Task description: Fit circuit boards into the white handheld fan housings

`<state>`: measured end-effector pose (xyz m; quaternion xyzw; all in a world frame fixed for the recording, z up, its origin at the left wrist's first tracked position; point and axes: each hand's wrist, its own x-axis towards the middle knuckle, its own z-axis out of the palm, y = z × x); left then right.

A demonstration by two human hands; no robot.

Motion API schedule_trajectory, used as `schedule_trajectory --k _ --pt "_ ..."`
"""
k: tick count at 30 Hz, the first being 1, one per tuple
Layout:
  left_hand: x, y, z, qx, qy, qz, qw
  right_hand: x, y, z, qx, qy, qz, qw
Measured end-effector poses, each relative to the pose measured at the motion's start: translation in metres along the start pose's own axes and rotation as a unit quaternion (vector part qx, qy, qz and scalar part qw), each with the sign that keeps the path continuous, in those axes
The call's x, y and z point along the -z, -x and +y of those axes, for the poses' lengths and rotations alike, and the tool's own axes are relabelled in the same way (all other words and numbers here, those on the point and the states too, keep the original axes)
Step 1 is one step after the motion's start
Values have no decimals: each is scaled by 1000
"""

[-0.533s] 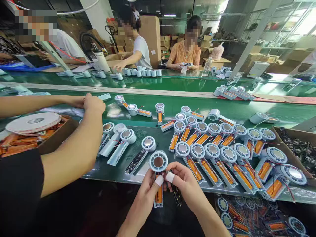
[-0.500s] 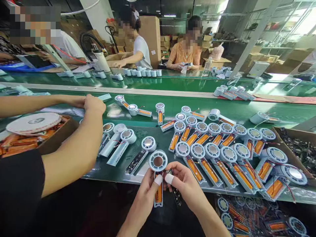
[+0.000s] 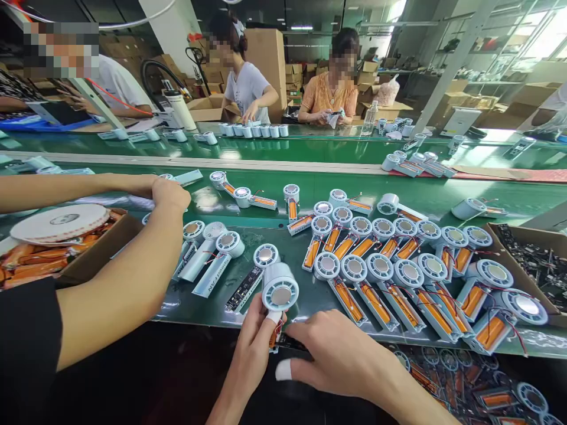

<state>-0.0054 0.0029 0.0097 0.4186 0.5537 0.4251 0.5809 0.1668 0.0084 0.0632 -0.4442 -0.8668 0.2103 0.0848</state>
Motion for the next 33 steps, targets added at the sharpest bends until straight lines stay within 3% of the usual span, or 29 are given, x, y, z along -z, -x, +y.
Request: schedule_trajectory --k 3,5,9,12,17,19,21,28,33 --pt "-2 2 9 18 26 -13 999 1 -4 0 39 -102 -37 993" --pt "-3 3 12 34 45 -24 998 -7 -7 2 16 -229 -34 973" --pt "0 1 7 54 82 -33 995 -36 -8 4 -93 -493 -34 865" --pt "3 0 -2 37 137 -64 988 -56 -7 2 -130 -601 8 788" --pt "0 1 -7 28 166 -87 982 -71 -8 -2 -124 -700 82 698" --pt "-2 2 -6 8 135 -85 987 -70 -9 -3 -128 -716 100 679" --pt "-3 3 -4 -14 85 -75 994 -68 -11 -4 -134 -704 113 689" --pt "-7 3 -3 -29 -35 -9 999 -61 -9 -10 -176 -582 152 779" --pt "-10 0 -4 24 -73 63 995 -75 4 -16 -164 -372 246 880"
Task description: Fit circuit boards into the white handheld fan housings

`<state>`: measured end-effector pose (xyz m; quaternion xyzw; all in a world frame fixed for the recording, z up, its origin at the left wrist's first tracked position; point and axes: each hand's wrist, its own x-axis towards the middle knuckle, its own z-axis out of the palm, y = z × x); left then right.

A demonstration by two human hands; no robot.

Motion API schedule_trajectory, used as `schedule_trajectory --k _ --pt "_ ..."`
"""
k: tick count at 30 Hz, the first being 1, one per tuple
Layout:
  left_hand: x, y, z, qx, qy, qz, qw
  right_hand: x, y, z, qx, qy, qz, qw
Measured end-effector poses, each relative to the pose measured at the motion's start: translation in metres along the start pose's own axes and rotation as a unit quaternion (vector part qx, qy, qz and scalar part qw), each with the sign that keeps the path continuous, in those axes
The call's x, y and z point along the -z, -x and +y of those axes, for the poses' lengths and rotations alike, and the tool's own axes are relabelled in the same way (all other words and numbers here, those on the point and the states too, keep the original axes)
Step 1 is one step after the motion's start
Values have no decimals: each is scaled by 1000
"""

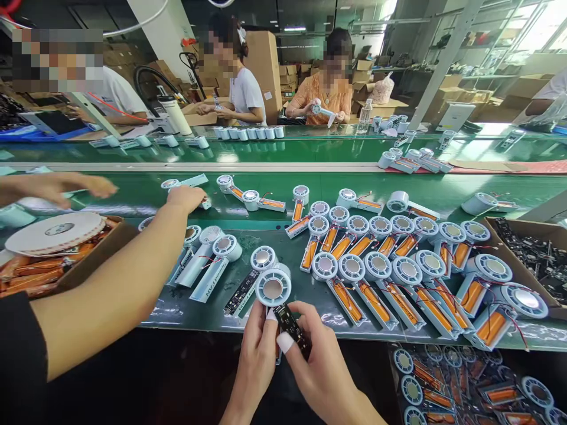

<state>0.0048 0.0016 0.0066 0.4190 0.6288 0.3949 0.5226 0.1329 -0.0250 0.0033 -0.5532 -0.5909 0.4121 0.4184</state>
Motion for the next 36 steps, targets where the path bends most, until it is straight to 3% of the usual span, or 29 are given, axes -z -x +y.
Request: schedule_trajectory --k 3,8,12,17,19,22,27,28,30,33,34,36 --pt "-2 -2 -1 17 19 5 1000 -7 5 10 91 92 53 990" --pt "-10 3 -2 4 74 -22 997 -17 -1 14 111 191 89 971" --pt "-17 8 2 -43 51 -11 998 -18 -3 5 108 356 30 928" --pt "-17 5 -2 -6 56 -21 998 -17 2 3 126 480 -19 868" --pt "-15 3 -6 19 65 -27 997 -18 4 4 146 479 -19 865" --pt "-11 0 -6 31 73 -57 995 -19 4 5 173 434 6 884" --pt "2 -4 8 -45 -21 -109 993 -16 0 12 129 422 44 896" --pt "6 -6 10 -81 -60 -95 990 -14 -2 14 115 434 42 893" --pt "17 -11 7 -182 -137 -7 974 -12 -8 18 101 471 32 876" --pt "36 -25 -8 -329 -237 186 895 -10 -18 24 138 534 31 833" --pt "41 -30 -15 -356 -266 211 870 -10 -21 26 156 549 37 820" --pt "47 -39 -31 -389 -310 195 845 -9 -26 31 189 558 49 806"
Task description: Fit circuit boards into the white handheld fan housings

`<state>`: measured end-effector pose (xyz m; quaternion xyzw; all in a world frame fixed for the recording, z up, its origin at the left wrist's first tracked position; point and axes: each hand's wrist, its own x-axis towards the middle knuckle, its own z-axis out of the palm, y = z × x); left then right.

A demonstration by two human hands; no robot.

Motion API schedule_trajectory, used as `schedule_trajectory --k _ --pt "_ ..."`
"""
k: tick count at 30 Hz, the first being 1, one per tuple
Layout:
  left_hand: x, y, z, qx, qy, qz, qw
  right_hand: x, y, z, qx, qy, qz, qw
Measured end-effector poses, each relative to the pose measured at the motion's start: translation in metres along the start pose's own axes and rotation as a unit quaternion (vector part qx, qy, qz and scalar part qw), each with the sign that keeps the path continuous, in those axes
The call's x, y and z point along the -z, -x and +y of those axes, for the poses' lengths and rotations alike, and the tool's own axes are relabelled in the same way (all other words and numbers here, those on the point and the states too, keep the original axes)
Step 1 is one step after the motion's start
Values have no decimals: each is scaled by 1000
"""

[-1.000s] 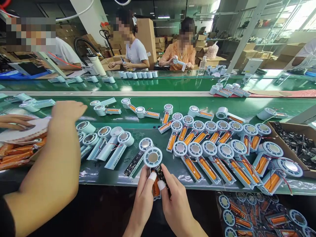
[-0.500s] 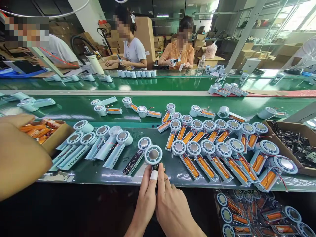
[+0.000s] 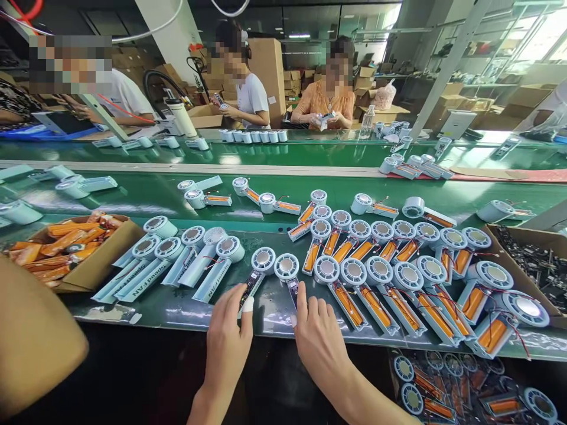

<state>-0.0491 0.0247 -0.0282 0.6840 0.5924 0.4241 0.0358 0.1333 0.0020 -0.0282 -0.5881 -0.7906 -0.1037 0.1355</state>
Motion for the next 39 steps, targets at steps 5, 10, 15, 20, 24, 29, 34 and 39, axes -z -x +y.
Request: schedule_trajectory --k 5,10,15,20,24,29,34,39 --pt "-16 19 -11 -44 11 -3 999 -14 6 8 -17 -116 53 992" --pt "-23 27 -10 -30 16 7 999 -20 15 14 -34 -189 84 978" --pt "-28 29 -17 -34 21 17 999 -19 14 14 -8 -165 98 981" --pt "-28 28 -17 -38 3 5 999 -21 15 12 0 -159 119 980" --pt "-27 29 -17 -56 -32 2 998 -23 15 12 5 -175 136 975" --pt "-22 23 -13 -66 -35 0 997 -21 14 11 -11 -177 119 977" --pt "-11 11 -5 -86 -57 -37 994 -20 13 11 0 -177 70 982" --pt "-14 4 -5 -101 -91 -20 990 -20 9 11 -17 -207 89 974"
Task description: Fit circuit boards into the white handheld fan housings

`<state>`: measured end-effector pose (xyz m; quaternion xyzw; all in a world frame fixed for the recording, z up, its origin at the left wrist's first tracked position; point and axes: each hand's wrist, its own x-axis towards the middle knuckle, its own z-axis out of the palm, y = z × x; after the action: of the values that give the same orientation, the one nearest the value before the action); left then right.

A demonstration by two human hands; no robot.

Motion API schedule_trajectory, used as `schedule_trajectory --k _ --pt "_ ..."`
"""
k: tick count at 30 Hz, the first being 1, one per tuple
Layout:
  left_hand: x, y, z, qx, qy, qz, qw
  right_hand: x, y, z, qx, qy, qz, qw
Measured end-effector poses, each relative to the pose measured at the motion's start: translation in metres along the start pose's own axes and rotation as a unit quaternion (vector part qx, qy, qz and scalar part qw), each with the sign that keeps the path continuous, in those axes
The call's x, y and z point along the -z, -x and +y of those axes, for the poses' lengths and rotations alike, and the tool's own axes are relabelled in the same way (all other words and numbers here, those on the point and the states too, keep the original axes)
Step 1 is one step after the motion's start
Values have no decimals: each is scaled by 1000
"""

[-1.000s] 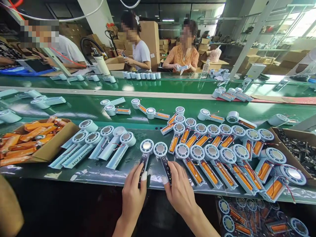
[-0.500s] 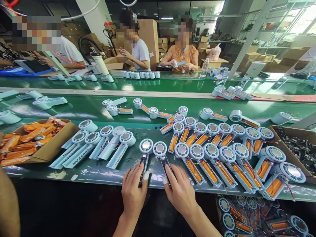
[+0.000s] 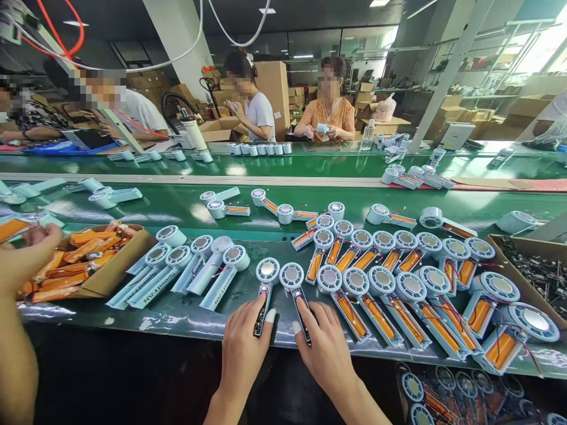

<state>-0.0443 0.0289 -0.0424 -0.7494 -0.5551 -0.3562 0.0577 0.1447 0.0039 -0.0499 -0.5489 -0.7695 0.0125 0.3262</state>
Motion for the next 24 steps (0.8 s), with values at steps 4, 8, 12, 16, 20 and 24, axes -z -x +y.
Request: schedule_trajectory --k 4,8,12,16,20,24 --pt "-8 -1 -1 -3 0 25 1000 0 -2 0 -1 -6 5 1000" --pt "-12 -1 -1 -5 4 43 999 0 -3 -1 -1 -4 7 1000" --pt "-13 -1 -1 -4 6 51 999 0 -4 -2 -1 0 15 1000" --pt "-14 0 -2 -3 8 54 998 1 -4 -2 -1 6 16 1000" --pt "-16 1 -2 -2 11 59 998 1 -4 -3 -2 9 16 1000" --pt "-17 1 -3 -2 16 61 998 0 -4 -2 -1 13 19 1000"
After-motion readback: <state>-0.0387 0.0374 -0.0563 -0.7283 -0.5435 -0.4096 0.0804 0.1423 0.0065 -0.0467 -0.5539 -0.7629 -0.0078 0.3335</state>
